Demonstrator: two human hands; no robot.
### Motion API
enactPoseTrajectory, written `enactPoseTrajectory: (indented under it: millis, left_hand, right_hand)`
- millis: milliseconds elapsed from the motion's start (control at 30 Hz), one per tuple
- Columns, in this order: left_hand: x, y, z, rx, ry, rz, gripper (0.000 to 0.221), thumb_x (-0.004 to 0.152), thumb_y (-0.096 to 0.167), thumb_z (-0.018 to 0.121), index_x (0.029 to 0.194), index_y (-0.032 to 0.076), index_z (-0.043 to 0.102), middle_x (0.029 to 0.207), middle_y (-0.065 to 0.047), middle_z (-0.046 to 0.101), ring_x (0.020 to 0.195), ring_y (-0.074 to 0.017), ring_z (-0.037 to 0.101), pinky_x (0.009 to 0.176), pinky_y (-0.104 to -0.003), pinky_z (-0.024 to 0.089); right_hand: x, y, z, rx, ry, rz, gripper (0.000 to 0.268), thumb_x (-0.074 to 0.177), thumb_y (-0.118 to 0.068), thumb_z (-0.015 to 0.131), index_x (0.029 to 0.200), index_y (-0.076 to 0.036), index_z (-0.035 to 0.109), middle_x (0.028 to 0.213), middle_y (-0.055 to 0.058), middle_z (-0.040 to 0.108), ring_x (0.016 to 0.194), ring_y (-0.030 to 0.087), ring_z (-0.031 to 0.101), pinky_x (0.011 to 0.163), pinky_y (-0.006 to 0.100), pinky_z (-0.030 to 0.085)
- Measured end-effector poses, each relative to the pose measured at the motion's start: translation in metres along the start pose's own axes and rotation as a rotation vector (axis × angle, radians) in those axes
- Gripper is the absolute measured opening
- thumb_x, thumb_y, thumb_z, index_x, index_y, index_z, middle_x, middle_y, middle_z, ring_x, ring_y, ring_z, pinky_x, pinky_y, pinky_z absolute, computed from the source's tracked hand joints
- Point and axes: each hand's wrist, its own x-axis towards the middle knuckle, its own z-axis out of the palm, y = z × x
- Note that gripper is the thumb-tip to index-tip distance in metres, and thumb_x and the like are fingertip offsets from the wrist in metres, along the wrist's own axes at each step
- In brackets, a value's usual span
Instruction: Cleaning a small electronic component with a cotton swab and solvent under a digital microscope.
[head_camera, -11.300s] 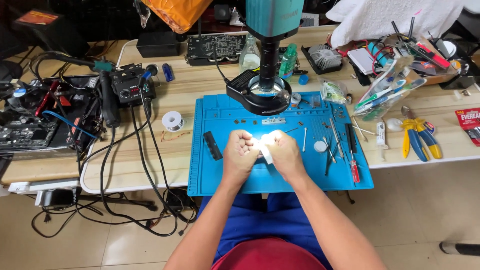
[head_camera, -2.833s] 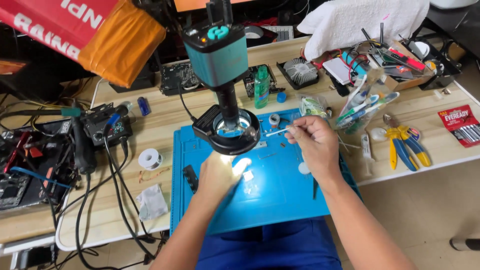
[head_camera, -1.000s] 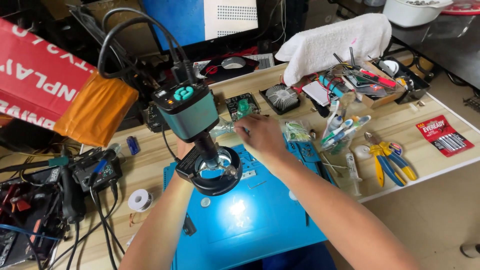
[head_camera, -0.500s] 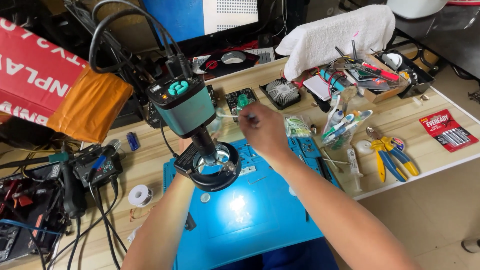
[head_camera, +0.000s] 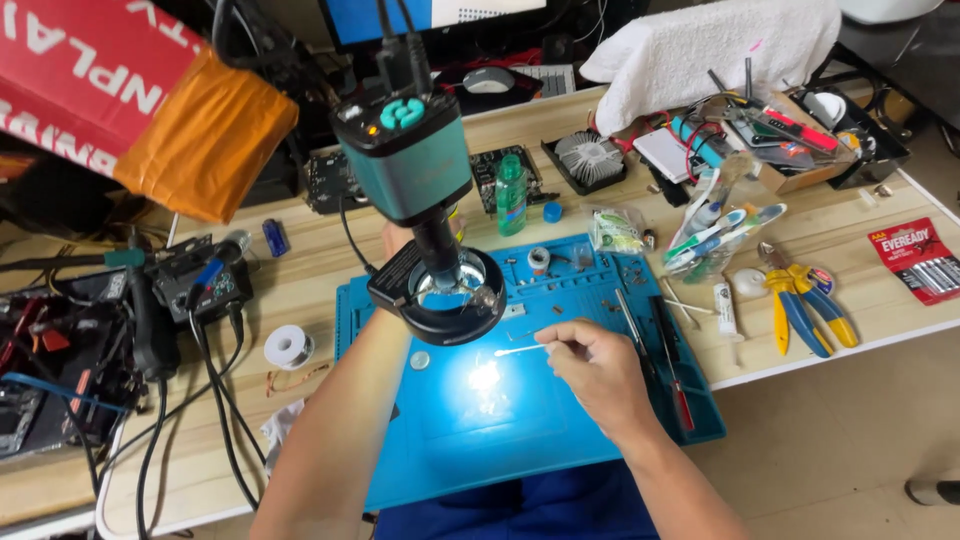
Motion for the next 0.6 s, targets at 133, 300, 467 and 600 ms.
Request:
enactPoseTrajectory:
  millis: [133, 300, 467, 600]
  left_hand:
    - [-0.019, -0.007, -0.011, -0.028, 0.012, -0.084, 0.078, 0.099, 0.016, 0.069, 0.161, -0.02, 0.039, 0.157, -0.048, 0.049, 0.149, -0.0626, 0.045, 0.126, -0.064, 0.036]
    - [-0.037, -0.008, -0.022, -0.063, 0.028, -0.171, 0.081, 0.098, 0.016, 0.073, 0.161, -0.022, 0.039, 0.154, -0.051, 0.052, 0.147, -0.0665, 0.048, 0.124, -0.066, 0.041]
    - [-0.171, 0.0, -0.042, 0.165, 0.08, 0.327, 0.017, 0.094, 0.027, 0.078, 0.099, 0.011, 0.072, 0.096, -0.011, 0.063, 0.089, -0.0404, 0.062, 0.081, -0.053, 0.055]
    - [-0.226, -0.024, -0.039, 0.555, -0.137, 0.417, 0.019, 0.089, 0.039, 0.086, 0.091, 0.022, 0.081, 0.087, -0.005, 0.064, 0.085, -0.0334, 0.067, 0.072, -0.047, 0.058]
  right_hand:
    - [-0.006, 0.025, 0.004, -0.104, -0.017, -0.046, 0.017, 0.082, -0.012, 0.084, 0.097, -0.013, 0.092, 0.077, 0.009, 0.081, 0.071, 0.015, 0.073, 0.067, 0.036, 0.063]
    - [-0.01, 0.054, 0.013, -0.274, -0.001, -0.195, 0.012, 0.089, -0.015, 0.083, 0.099, -0.015, 0.089, 0.08, 0.007, 0.08, 0.074, 0.022, 0.076, 0.069, 0.036, 0.065]
    - [-0.016, 0.078, 0.017, -0.272, 0.055, -0.128, 0.012, 0.094, -0.017, 0.078, 0.103, -0.016, 0.085, 0.079, 0.007, 0.076, 0.074, 0.022, 0.073, 0.071, 0.04, 0.064]
    - [-0.018, 0.076, 0.016, -0.253, 0.067, -0.07, 0.011, 0.096, -0.019, 0.074, 0.103, -0.017, 0.082, 0.074, 0.008, 0.073, 0.071, 0.022, 0.069, 0.074, 0.042, 0.062]
